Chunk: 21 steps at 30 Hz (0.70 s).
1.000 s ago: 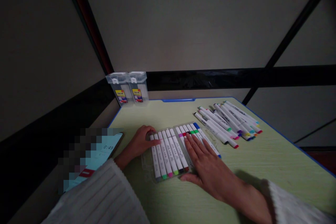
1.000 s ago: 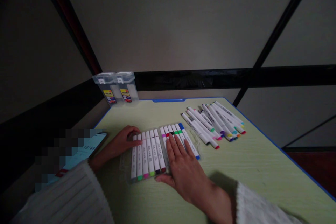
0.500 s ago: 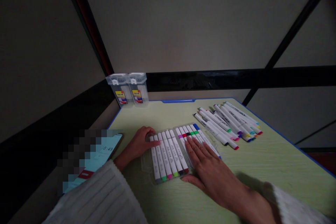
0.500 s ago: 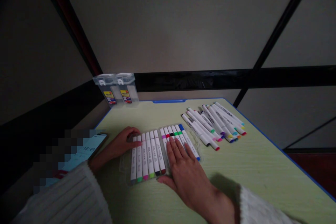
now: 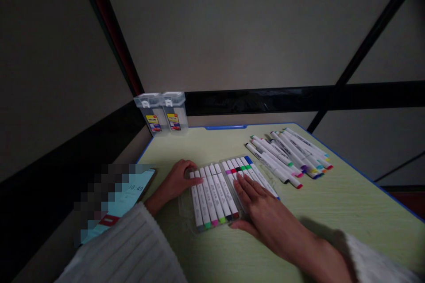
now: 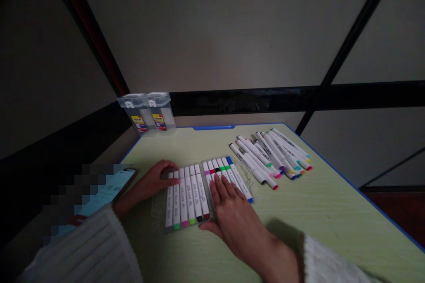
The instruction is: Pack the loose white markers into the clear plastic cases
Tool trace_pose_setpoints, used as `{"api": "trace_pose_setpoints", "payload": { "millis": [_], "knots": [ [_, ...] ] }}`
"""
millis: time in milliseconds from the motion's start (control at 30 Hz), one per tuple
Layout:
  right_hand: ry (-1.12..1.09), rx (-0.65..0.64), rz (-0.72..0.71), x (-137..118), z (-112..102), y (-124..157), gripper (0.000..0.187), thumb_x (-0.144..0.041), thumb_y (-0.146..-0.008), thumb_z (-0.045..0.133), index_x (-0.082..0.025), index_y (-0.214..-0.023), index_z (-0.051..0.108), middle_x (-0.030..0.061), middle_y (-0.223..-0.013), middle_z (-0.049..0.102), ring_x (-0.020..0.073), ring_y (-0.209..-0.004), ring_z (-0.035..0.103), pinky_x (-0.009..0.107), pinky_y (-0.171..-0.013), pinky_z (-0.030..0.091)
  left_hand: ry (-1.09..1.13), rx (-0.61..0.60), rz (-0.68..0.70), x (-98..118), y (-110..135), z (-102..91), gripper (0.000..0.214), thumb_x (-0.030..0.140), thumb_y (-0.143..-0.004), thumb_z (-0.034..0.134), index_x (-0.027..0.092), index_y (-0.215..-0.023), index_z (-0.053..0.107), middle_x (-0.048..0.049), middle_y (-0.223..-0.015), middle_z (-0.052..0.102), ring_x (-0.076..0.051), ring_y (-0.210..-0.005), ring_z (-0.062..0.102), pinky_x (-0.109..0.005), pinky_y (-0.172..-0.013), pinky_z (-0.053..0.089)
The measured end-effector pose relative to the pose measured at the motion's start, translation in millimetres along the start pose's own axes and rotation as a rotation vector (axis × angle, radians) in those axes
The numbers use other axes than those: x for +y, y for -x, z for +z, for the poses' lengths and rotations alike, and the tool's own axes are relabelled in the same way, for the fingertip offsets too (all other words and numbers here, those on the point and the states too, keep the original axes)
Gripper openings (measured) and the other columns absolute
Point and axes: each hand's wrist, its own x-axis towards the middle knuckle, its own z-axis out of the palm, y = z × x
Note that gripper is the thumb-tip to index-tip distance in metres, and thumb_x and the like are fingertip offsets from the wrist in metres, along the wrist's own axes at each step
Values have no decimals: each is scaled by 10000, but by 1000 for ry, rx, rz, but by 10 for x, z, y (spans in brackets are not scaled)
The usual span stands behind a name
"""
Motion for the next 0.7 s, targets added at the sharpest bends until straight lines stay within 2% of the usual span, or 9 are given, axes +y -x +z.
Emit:
{"api": "trace_pose_setpoints", "payload": {
  "millis": [167,333,533,700],
  "knots": [
    [-2,-3,-31,12,-96,-15,742,-547,-714,552,12,-1197,480,259,-1233,457,348,-1145,433,445,-879,455,-12,-12,-7,25,-6,-10,314,341,-586,662,154,-814,555,-28,-823,539,-197,-820,513,-312,-715,420],
    [-42,-11,-19,76,-225,-42,718,-601,-769,416,5,-1135,538,238,-1170,530,320,-1088,499,428,-863,469,-9,-5,-13,59,0,-22,328,338,-573,662,145,-816,555,-32,-830,538,-196,-808,518,-314,-719,420],
    [56,-27,58,236,-129,-38,795,-605,-816,279,65,-1208,449,284,-1263,401,342,-1199,354,444,-939,391,-5,-1,-20,38,-10,-15,324,337,-562,668,157,-807,556,-29,-833,547,-197,-809,525,-316,-717,427],
    [74,-53,37,292,-53,1,827,-625,-813,227,64,-1224,431,280,-1261,401,334,-1204,343,423,-937,399,-18,6,12,6,-11,-7,338,361,-580,651,147,-826,562,-37,-837,546,-203,-814,524,-331,-733,422]
  ]
}}
